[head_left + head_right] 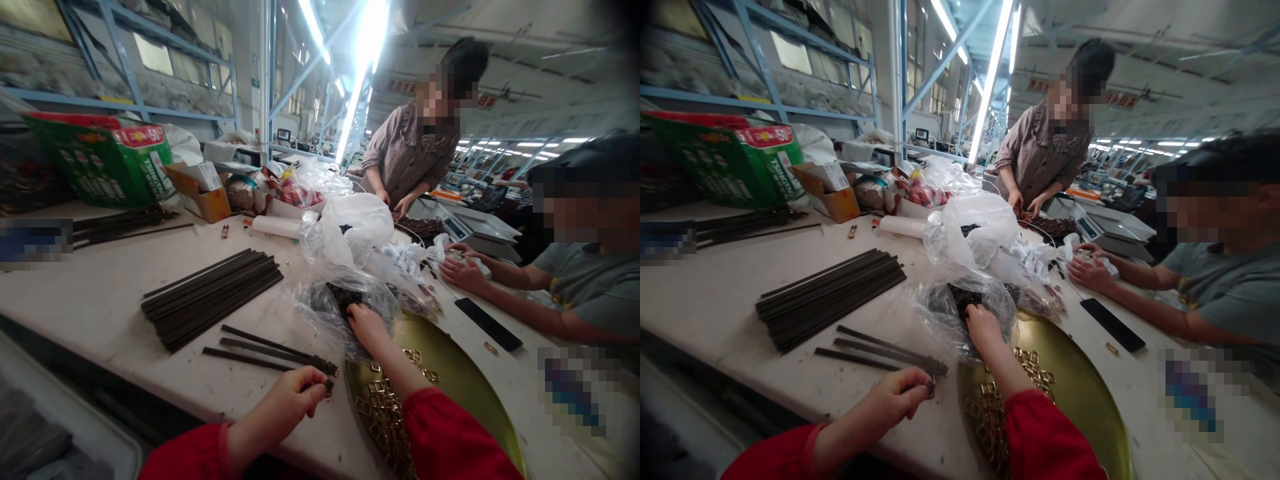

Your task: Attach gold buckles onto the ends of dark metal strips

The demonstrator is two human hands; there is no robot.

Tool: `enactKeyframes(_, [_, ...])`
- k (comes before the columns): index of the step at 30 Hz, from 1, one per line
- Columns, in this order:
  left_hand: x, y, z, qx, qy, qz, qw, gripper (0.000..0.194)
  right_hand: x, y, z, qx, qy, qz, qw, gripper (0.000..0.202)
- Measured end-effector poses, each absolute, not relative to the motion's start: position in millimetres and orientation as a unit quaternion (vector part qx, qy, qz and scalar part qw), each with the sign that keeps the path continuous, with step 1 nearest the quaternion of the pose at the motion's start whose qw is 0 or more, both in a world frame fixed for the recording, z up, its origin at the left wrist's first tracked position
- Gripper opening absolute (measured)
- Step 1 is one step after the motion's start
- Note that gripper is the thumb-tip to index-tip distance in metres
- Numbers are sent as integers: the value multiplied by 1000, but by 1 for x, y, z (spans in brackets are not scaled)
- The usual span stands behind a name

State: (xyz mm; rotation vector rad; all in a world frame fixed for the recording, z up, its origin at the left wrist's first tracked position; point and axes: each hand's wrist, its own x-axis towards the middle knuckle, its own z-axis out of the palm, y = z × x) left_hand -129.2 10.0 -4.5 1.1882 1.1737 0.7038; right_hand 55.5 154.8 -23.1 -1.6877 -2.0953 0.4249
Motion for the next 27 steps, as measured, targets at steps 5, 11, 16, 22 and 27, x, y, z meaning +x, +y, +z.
enactKeyframes(5, [-126,-1,-3,537,508,325,589,16,56,145,-9,-596,-721,193,297,7])
enactKeyframes(11, [-128,-2,14,565,523,356,529,17,56,75,7,-537,-670,358,367,40])
enactKeyframes(16, [-117,-1,28,604,507,363,497,23,44,8,13,-439,-517,600,424,36])
enactKeyframes(22, [-110,-10,25,641,515,325,467,21,43,-9,8,-464,-601,492,426,37])
enactKeyframes(27, [-112,-12,20,644,517,320,464,21,47,-11,1,-471,-604,474,435,37])
